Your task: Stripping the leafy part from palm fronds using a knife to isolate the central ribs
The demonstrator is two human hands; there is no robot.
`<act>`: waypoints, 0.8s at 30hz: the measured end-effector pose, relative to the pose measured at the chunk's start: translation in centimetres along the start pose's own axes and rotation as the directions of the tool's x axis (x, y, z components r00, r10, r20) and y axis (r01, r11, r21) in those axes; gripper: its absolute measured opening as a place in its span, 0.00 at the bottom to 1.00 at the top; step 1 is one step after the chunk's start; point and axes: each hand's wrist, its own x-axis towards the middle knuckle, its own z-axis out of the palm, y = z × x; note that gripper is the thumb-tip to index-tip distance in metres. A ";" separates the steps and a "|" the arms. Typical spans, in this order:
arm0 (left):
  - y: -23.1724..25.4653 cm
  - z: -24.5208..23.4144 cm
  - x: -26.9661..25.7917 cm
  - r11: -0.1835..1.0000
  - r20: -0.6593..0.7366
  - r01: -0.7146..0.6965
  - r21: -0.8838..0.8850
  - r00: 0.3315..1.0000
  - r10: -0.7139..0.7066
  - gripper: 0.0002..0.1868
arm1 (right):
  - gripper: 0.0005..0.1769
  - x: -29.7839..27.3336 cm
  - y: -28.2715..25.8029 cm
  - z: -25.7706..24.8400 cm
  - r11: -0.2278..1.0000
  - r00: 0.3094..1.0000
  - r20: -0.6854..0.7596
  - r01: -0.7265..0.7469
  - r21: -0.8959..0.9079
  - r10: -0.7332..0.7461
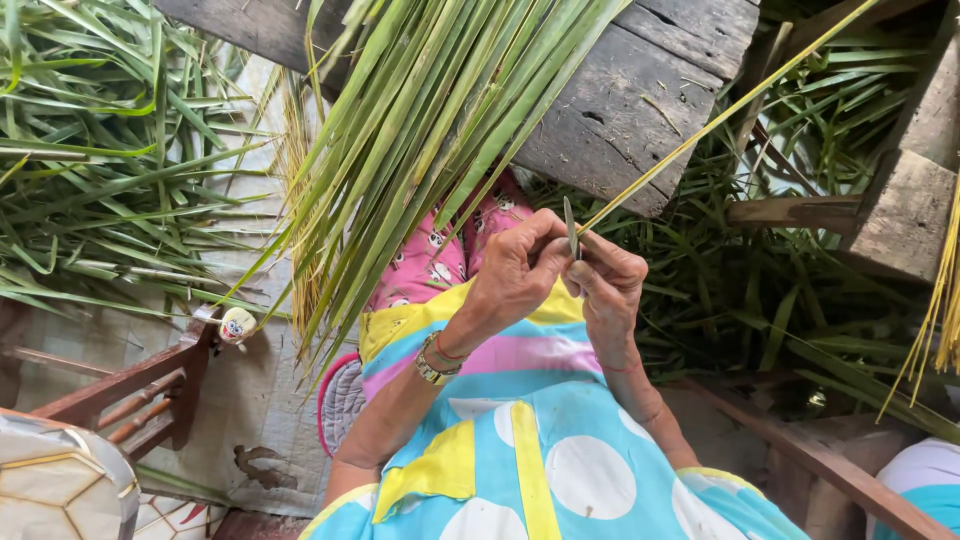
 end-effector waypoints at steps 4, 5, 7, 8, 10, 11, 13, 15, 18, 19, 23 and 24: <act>-0.2 -0.4 0.2 1.000 0.005 -0.008 0.003 1.000 0.008 0.08 | 0.26 0.3 0.0 0.4 0.999 1.000 -0.013 -0.011 0.033 0.011; 0.0 -0.4 0.2 1.000 0.002 -0.003 -0.028 1.000 0.003 0.08 | 0.25 0.2 0.2 0.3 0.999 1.000 -0.021 -0.020 0.035 0.021; -0.4 -0.4 0.4 0.998 0.000 -0.002 -0.060 1.000 0.002 0.08 | 0.25 0.3 0.6 0.3 0.999 0.999 -0.027 -0.027 0.037 0.028; -1.0 -0.3 0.4 0.999 -0.009 -0.007 -0.042 1.000 0.007 0.08 | 0.25 0.4 0.7 0.3 0.999 0.998 -0.054 -0.032 0.040 0.034; -1.7 -0.2 0.5 1.000 -0.018 -0.014 -0.025 1.000 0.014 0.08 | 0.25 0.5 0.7 0.5 0.999 0.996 -0.080 -0.036 0.041 0.039; -1.8 -0.2 0.6 0.999 -0.021 -0.016 -0.037 1.000 0.015 0.08 | 0.25 0.6 0.6 0.7 0.998 0.995 -0.085 -0.039 0.050 0.043; -1.6 0.0 0.6 0.999 -0.023 -0.017 -0.050 1.000 0.016 0.08 | 0.26 0.7 0.5 0.9 0.997 0.995 -0.091 -0.042 0.059 0.048; -1.2 0.2 0.6 0.999 -0.034 -0.015 -0.042 0.999 0.013 0.08 | 0.26 0.8 0.4 0.9 0.998 0.994 -0.097 -0.035 0.057 0.041; -1.5 0.4 0.6 0.999 -0.032 -0.016 -0.030 0.999 0.015 0.08 | 0.26 0.8 0.4 0.9 0.998 0.994 -0.104 -0.027 0.064 0.034; -1.7 0.4 0.6 0.999 -0.032 -0.016 -0.031 0.999 0.015 0.08 | 0.26 0.8 0.4 0.8 0.998 0.994 -0.104 -0.028 0.064 0.034; -2.0 0.4 0.6 0.999 -0.033 0.004 -0.052 0.999 -0.005 0.09 | 0.26 0.9 0.5 0.9 0.995 0.992 -0.119 -0.035 0.089 0.046; -1.9 0.5 0.6 0.998 -0.034 0.005 -0.059 0.999 -0.007 0.09 | 0.26 0.9 0.4 1.0 0.994 0.991 -0.122 -0.036 0.099 0.048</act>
